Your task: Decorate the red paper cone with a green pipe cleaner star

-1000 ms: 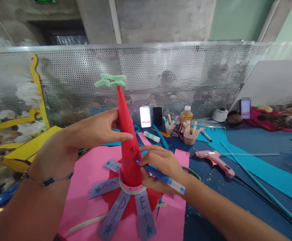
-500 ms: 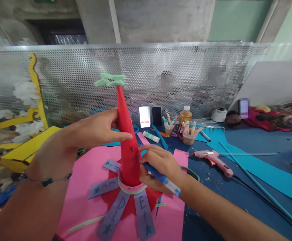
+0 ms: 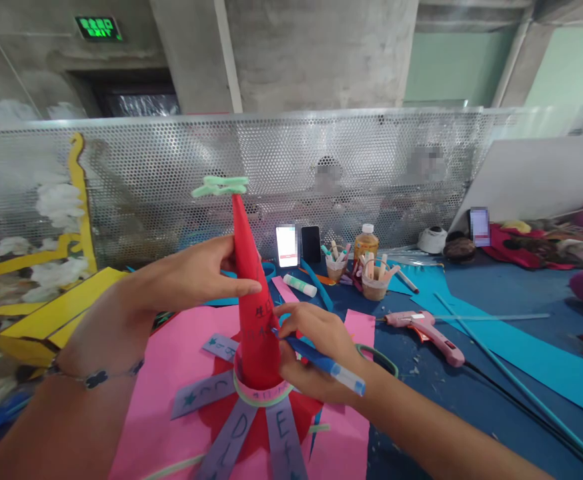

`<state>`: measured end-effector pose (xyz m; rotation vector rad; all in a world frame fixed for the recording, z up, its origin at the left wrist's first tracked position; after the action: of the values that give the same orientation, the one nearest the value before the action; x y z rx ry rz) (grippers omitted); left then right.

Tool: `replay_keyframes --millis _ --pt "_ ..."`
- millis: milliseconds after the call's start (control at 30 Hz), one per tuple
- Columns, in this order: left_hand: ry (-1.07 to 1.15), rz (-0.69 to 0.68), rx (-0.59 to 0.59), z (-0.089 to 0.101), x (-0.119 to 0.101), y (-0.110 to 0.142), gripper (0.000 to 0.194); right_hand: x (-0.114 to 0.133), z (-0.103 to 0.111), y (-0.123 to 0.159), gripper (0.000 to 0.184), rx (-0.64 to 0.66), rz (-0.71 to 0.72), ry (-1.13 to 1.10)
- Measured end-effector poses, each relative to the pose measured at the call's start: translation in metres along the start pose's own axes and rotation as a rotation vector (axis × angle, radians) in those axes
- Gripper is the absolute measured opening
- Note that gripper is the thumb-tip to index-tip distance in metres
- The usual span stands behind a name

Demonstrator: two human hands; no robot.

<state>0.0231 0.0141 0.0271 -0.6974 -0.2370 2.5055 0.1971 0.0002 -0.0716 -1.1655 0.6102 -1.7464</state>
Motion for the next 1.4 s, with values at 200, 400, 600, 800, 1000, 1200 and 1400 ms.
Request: replay_keyframes --millis 200,400,600,800,1000,1200,1400 --pt "0.023 -0.006 -0.005 -0.002 0.0 0.001 0.03 0.003 0.002 -0.002 0.021 -0.016 0.003 0.045" --pt "0.044 0.001 0.011 -0.003 0.004 0.0 0.03 0.008 0.004 -0.007 0.02 -0.026 0.035 0.053" --pt "0.033 0.004 0.009 -0.004 0.004 0.0 0.033 0.01 0.004 -0.008 0.02 -0.017 0.03 0.044" --pt "0.041 0.006 0.015 -0.003 0.003 0.0 0.032 0.003 0.0 -0.005 0.025 -0.029 0.031 -0.019" --pt "0.028 0.006 0.013 -0.003 0.008 0.001 0.037 0.003 0.001 -0.005 0.026 0.011 0.016 -0.026" --pt "0.076 -0.02 0.021 -0.003 0.003 0.0 0.033 0.002 0.003 -0.003 0.026 0.03 0.034 -0.005" --pt "0.061 -0.031 0.01 -0.003 0.002 0.001 0.029 0.001 0.0 -0.002 0.026 0.016 0.125 0.007"
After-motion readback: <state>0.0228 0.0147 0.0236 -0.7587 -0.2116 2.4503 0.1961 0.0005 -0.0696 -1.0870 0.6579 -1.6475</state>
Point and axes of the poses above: each hand's wrist, its own y-axis away from the middle knuckle, its own z-axis out of the back of the hand, x = y × z, the point moved 6 cm from there along -y, towards the middle knuckle, and after that the axes turned 11 degrees about -z, right-handed, at the moved point
